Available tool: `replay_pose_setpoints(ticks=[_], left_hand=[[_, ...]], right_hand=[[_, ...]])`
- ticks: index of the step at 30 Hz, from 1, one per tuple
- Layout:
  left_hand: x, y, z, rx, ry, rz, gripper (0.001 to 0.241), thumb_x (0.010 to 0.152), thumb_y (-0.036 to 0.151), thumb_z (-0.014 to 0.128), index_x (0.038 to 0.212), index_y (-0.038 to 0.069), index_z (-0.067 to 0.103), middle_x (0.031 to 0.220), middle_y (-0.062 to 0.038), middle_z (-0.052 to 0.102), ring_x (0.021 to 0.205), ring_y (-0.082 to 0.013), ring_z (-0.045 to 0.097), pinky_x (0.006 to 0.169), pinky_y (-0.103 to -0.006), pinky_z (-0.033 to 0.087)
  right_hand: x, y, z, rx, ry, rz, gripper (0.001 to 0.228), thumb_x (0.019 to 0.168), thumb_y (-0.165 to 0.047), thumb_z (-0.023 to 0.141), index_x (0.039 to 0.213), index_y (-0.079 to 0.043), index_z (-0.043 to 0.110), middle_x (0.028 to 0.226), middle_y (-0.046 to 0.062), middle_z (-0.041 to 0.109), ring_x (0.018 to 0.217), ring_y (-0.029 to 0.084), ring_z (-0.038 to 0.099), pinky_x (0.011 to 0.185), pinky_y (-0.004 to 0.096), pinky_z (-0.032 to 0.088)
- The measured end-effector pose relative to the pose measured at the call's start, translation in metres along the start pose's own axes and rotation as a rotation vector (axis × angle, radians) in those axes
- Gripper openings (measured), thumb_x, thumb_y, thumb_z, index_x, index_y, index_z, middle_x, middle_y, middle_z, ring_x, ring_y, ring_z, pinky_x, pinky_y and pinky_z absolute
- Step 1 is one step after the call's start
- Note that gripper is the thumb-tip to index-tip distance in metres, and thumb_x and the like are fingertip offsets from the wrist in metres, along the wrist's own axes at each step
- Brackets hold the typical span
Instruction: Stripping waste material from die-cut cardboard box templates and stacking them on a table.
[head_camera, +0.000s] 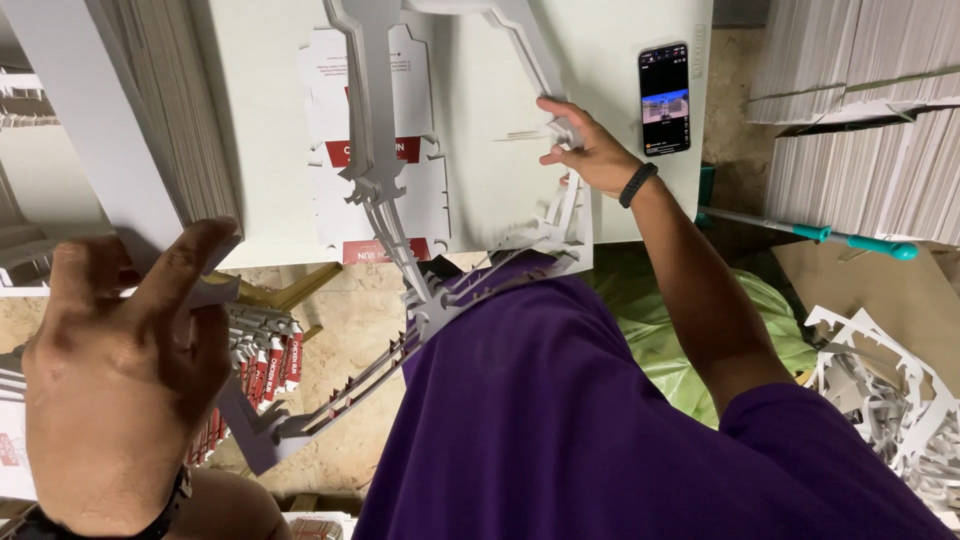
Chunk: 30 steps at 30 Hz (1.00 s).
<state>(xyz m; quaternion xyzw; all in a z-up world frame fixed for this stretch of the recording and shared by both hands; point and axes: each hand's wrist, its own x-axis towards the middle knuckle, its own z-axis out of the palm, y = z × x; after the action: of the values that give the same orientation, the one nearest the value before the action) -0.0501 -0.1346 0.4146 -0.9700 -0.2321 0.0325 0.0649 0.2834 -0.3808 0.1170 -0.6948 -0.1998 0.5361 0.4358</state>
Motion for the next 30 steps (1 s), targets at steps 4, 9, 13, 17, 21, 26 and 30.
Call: replay_pose_setpoints(ticks=[4, 9, 13, 17, 21, 26, 30], left_hand=[[-0.001, -0.003, 0.003, -0.039, 0.006, 0.015, 0.064, 0.090, 0.002, 0.072, 0.147, 0.030, 0.077, 0.123, -0.014, 0.060, 0.095, -0.0296, 0.069, 0.073, -0.0487, 0.061], [-0.005, -0.005, 0.009, 0.015, 0.037, 0.051, 0.062, 0.093, 0.004, 0.075, 0.147, 0.033, 0.078, 0.118, -0.013, 0.061, 0.090, -0.0320, 0.064, 0.073, -0.0477, 0.060], [-0.005, -0.001, 0.006, 0.067, 0.033, 0.047, 0.058, 0.097, 0.009, 0.077, 0.149, 0.036, 0.077, 0.119, -0.010, 0.064, 0.087, -0.0306, 0.064, 0.066, -0.0450, 0.058], [-0.007, -0.007, 0.007, 0.085, 0.036, 0.069, 0.064, 0.093, 0.008, 0.076, 0.150, 0.037, 0.076, 0.119, -0.007, 0.064, 0.089, -0.0260, 0.067, 0.069, -0.0406, 0.059], [-0.009, -0.016, 0.009, 0.097, 0.038, 0.056, 0.064, 0.094, 0.013, 0.074, 0.154, 0.035, 0.078, 0.126, -0.006, 0.065, 0.098, -0.0189, 0.073, 0.078, -0.0386, 0.064], [-0.008, -0.029, 0.023, 0.120, 0.028, 0.037, 0.053, 0.100, 0.014, 0.082, 0.150, 0.030, 0.081, 0.129, -0.014, 0.064, 0.092, -0.0196, 0.072, 0.064, -0.0313, 0.060], [-0.009, -0.034, 0.031, 0.156, 0.021, 0.033, 0.059, 0.096, 0.014, 0.079, 0.151, 0.035, 0.079, 0.128, -0.012, 0.064, 0.092, -0.0184, 0.070, 0.067, -0.0313, 0.061]], right_hand=[[0.004, 0.010, 0.000, 0.090, 0.021, -0.068, 0.058, 0.105, -0.004, 0.051, 0.156, -0.027, 0.035, 0.172, 0.011, 0.013, 0.092, 0.020, 0.070, 0.087, 0.035, 0.059], [0.000, 0.008, 0.004, 0.117, 0.122, -0.120, 0.062, 0.104, -0.003, 0.057, 0.158, -0.024, 0.035, 0.173, 0.010, 0.011, 0.089, 0.019, 0.073, 0.049, 0.025, 0.061], [0.001, 0.007, 0.004, -0.175, 0.126, -0.028, 0.075, 0.089, 0.002, 0.070, 0.154, -0.025, 0.042, 0.165, 0.007, 0.029, 0.114, 0.022, 0.052, 0.086, 0.033, 0.060], [-0.004, 0.000, 0.006, -0.516, 0.151, 0.038, 0.070, 0.086, -0.001, 0.070, 0.148, -0.028, 0.051, 0.143, 0.011, 0.049, 0.129, 0.030, 0.052, 0.103, 0.041, 0.046], [0.004, 0.021, 0.001, -0.492, 0.240, -0.110, 0.048, 0.094, 0.002, 0.066, 0.136, -0.022, 0.059, 0.130, 0.012, 0.050, 0.128, 0.032, 0.052, 0.112, 0.044, 0.043], [-0.011, -0.013, 0.006, -0.480, 0.127, -0.043, 0.058, 0.094, 0.000, 0.060, 0.147, -0.022, 0.051, 0.136, 0.015, 0.048, 0.116, 0.029, 0.056, 0.095, 0.037, 0.051], [-0.006, -0.008, -0.001, -0.559, 0.101, -0.048, 0.049, 0.092, -0.005, 0.064, 0.137, -0.024, 0.058, 0.126, 0.018, 0.052, 0.116, 0.032, 0.054, 0.096, 0.043, 0.047]])
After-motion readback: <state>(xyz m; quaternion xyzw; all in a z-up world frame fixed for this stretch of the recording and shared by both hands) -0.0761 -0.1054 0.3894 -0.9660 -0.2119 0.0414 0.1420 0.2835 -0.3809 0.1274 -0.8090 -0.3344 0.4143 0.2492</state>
